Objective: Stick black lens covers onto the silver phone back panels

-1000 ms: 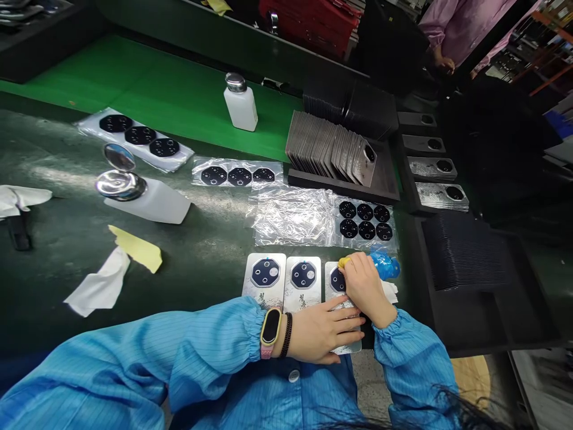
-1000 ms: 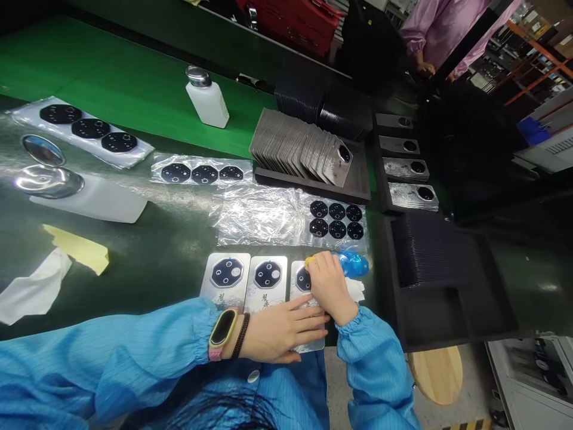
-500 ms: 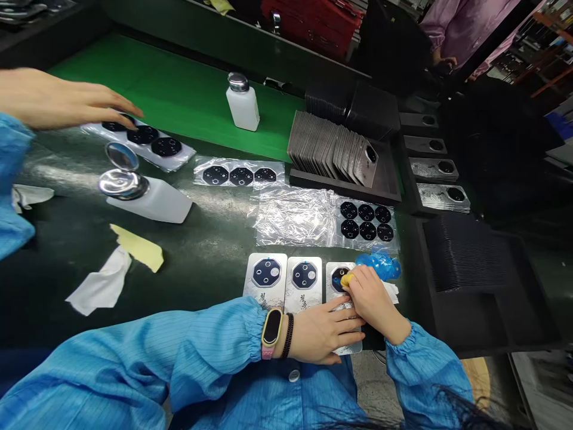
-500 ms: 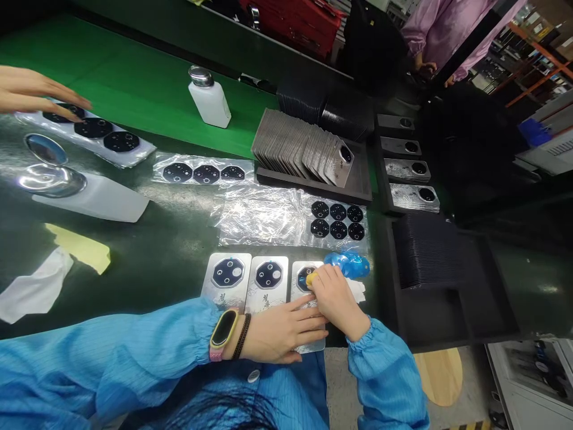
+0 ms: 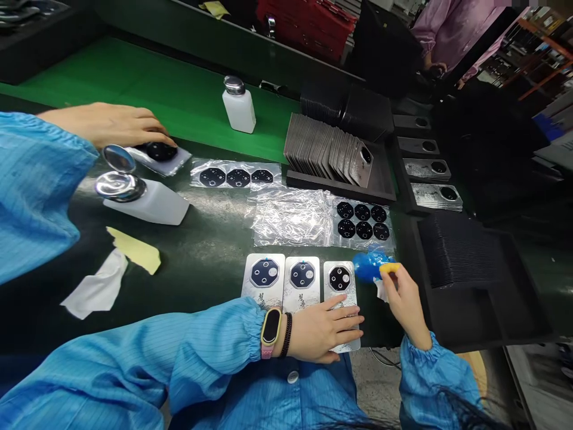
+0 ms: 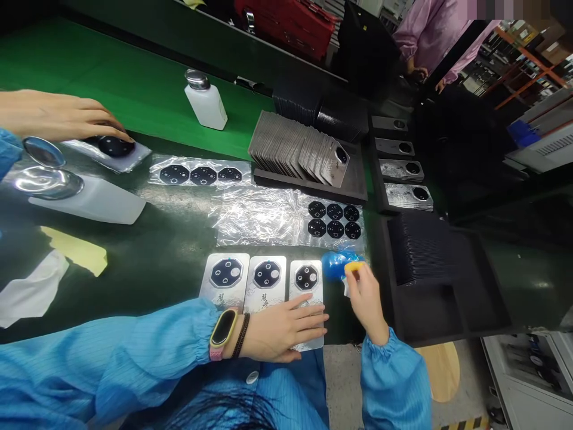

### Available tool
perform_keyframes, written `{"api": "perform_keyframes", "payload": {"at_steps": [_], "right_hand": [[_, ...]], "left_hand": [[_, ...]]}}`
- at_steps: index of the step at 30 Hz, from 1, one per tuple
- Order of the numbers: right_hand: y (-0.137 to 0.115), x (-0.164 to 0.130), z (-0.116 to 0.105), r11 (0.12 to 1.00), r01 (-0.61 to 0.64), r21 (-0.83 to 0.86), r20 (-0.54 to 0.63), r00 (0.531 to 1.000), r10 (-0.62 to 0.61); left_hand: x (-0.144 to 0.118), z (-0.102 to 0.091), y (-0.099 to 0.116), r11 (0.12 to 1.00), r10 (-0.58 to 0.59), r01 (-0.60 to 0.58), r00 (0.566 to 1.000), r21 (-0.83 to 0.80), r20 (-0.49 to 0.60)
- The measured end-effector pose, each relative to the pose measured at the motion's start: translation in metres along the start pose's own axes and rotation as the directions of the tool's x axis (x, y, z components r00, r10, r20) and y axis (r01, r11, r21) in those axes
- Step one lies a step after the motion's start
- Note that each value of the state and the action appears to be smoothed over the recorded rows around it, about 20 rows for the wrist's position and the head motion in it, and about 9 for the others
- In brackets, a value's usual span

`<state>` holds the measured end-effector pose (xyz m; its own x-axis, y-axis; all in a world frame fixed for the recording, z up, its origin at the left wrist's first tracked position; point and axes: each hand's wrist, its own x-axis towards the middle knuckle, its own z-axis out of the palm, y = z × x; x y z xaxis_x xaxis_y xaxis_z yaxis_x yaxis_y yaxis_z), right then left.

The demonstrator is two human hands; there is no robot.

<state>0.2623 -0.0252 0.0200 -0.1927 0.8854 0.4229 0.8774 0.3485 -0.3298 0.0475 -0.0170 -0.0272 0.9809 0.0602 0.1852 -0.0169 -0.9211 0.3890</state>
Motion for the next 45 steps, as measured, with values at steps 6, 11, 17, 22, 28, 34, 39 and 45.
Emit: {"api": "perform_keyframes", "payload": {"at_steps": [6, 11, 17, 22, 28, 34, 39, 45], "right_hand": [[0.020, 0.004, 0.020, 0.979, -0.184, -0.092, -0.108, 0.979, 0.173], [0.021, 0.003, 0.019, 0.963, -0.247, -0.112, -0.141, 0.963, 0.230], [0.010, 0.017, 0.009, 0.978, -0.187, -0.090, -0.095, 0.979, 0.178], [-0.029, 0.047, 0.040, 1.000, 0.023, 0.008, 0.178, 0.984, -0.024], [-0.070, 0.077, 0.074, 0.988, 0.148, 0.043, 0.468, 0.871, -0.151], [-0.074, 0.085, 0.069, 0.988, 0.149, -0.042, 0.583, 0.807, -0.097], [-0.074, 0.084, 0.067, 0.986, 0.141, -0.090, 0.604, 0.795, -0.058], [-0.074, 0.084, 0.066, 0.987, 0.136, -0.090, 0.607, 0.793, -0.054]], "left_hand": [[0.000, 0.000, -0.001, 1.000, 0.015, -0.014, 1.000, 0.014, -0.016], [-0.001, -0.002, 0.000, 1.000, 0.015, -0.015, 1.000, 0.011, -0.026], [0.000, -0.004, 0.002, 1.000, 0.007, -0.007, 1.000, 0.026, 0.012], [0.002, -0.002, -0.001, 0.998, 0.033, -0.031, 0.999, 0.052, -0.037], [0.003, 0.002, -0.002, 0.999, 0.039, -0.035, 0.992, 0.035, -0.119], [0.003, -0.002, 0.001, 1.000, 0.016, -0.013, 0.994, 0.022, -0.109], [0.004, -0.006, 0.001, 1.000, -0.015, 0.016, 0.999, 0.024, -0.041], [0.006, -0.007, 0.001, 0.999, 0.010, -0.008, 0.999, 0.041, -0.043]]}}
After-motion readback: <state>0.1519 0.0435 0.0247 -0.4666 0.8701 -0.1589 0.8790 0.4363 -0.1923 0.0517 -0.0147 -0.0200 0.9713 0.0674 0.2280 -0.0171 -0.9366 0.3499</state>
